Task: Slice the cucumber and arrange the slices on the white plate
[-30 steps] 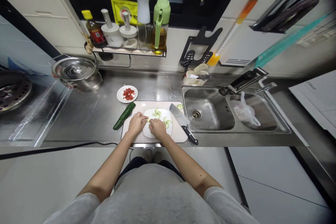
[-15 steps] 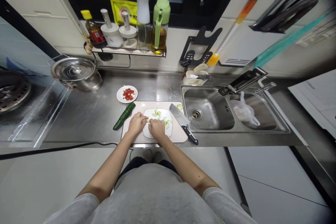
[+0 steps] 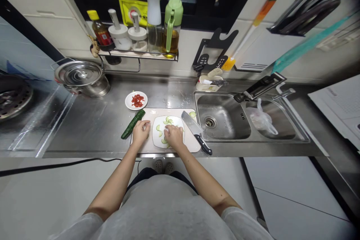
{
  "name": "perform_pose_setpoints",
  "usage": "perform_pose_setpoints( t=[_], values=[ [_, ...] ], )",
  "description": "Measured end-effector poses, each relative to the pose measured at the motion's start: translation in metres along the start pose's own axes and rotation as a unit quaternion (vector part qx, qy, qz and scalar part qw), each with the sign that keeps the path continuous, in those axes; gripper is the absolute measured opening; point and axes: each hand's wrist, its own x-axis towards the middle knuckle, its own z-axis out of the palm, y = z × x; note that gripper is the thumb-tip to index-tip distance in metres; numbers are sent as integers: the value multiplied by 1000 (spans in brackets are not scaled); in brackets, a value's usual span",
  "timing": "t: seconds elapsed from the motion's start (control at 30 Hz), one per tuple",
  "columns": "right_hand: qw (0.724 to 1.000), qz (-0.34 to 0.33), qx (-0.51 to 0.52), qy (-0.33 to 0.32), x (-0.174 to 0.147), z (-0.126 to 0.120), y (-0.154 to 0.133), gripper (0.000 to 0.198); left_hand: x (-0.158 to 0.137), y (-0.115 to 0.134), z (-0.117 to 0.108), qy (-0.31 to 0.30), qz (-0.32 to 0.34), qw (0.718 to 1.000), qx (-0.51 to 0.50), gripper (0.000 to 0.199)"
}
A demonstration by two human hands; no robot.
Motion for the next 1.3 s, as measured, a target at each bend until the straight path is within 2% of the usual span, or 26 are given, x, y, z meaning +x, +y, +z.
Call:
perform_pose_setpoints(
  t=[0.07, 0.2, 0.43, 0.67, 0.83, 1.1, 1.3],
  values=[
    [999, 14, 24, 19, -3, -6, 4, 31, -6, -7, -6, 22, -28, 999, 0, 32],
    [995, 44, 67, 65, -12, -20, 18, 31, -23, -20, -15, 26, -56, 998, 8, 32],
    [978, 88, 137, 133, -33, -30, 45, 29, -43, -31, -17, -24, -77, 993, 89, 31],
    [977, 98, 141, 126, -48, -22, 50, 29, -52, -20, -11, -56, -123, 976, 174, 41],
    [978, 100, 143, 113, -54, -18, 49, 28, -49, -14, -10, -64, -134, 971, 185, 33],
    [979, 85, 143, 116, -60, -16, 51, 28, -44, -17, -3, -46, -138, 985, 96, 16],
    [975, 65, 168, 130, -61, -16, 54, 28, -42, -13, -4, 3, -148, 984, -101, 23]
  ],
)
